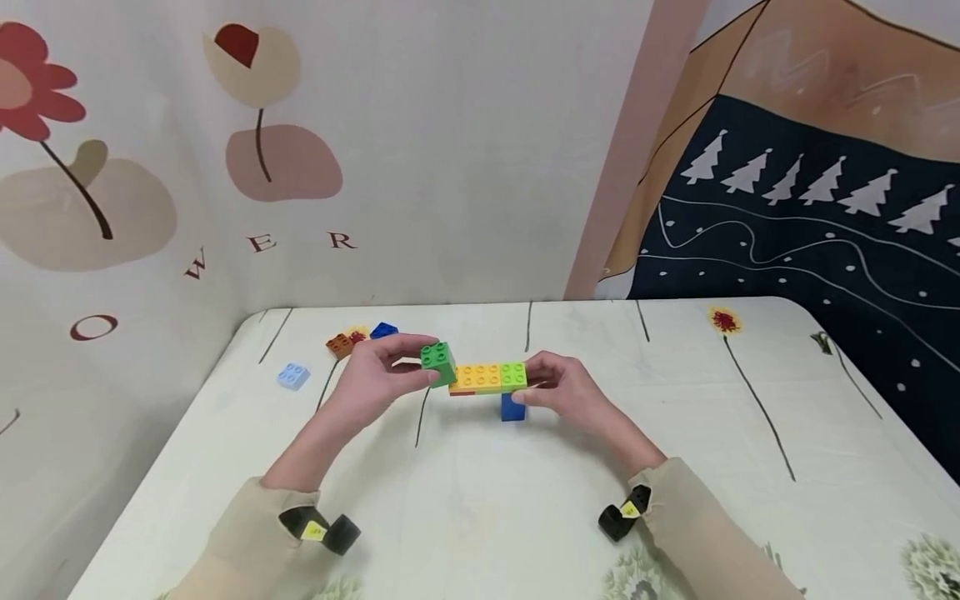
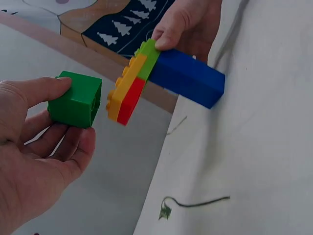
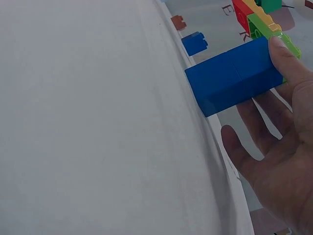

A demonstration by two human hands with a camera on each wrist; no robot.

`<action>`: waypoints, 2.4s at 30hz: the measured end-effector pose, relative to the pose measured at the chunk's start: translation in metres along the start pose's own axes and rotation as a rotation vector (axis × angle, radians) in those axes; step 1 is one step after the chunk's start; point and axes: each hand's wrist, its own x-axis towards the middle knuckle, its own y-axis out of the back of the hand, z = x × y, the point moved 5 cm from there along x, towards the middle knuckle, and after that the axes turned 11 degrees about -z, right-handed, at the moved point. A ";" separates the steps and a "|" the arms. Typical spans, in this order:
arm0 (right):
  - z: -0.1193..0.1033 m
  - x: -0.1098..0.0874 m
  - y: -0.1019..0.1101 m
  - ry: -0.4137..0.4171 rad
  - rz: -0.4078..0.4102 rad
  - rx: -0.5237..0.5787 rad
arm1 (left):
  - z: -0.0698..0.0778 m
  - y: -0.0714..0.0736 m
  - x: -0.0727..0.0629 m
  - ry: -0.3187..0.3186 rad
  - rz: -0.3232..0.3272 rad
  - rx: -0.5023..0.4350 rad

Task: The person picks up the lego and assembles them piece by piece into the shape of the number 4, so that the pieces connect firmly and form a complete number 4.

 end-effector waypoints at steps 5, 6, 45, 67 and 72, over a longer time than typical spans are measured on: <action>0.000 -0.001 -0.001 0.008 -0.009 0.018 | 0.009 -0.013 0.002 -0.051 -0.028 -0.026; 0.001 -0.001 -0.001 0.012 -0.010 0.020 | 0.010 -0.016 0.003 -0.059 -0.037 -0.031; 0.000 -0.004 0.001 0.052 -0.035 0.015 | 0.032 -0.064 0.043 -0.117 -0.142 0.104; 0.000 -0.003 0.001 0.056 -0.028 0.022 | 0.034 -0.067 0.042 -0.161 -0.131 0.161; 0.000 -0.003 0.001 0.056 -0.033 0.019 | 0.035 -0.067 0.043 -0.164 -0.128 0.169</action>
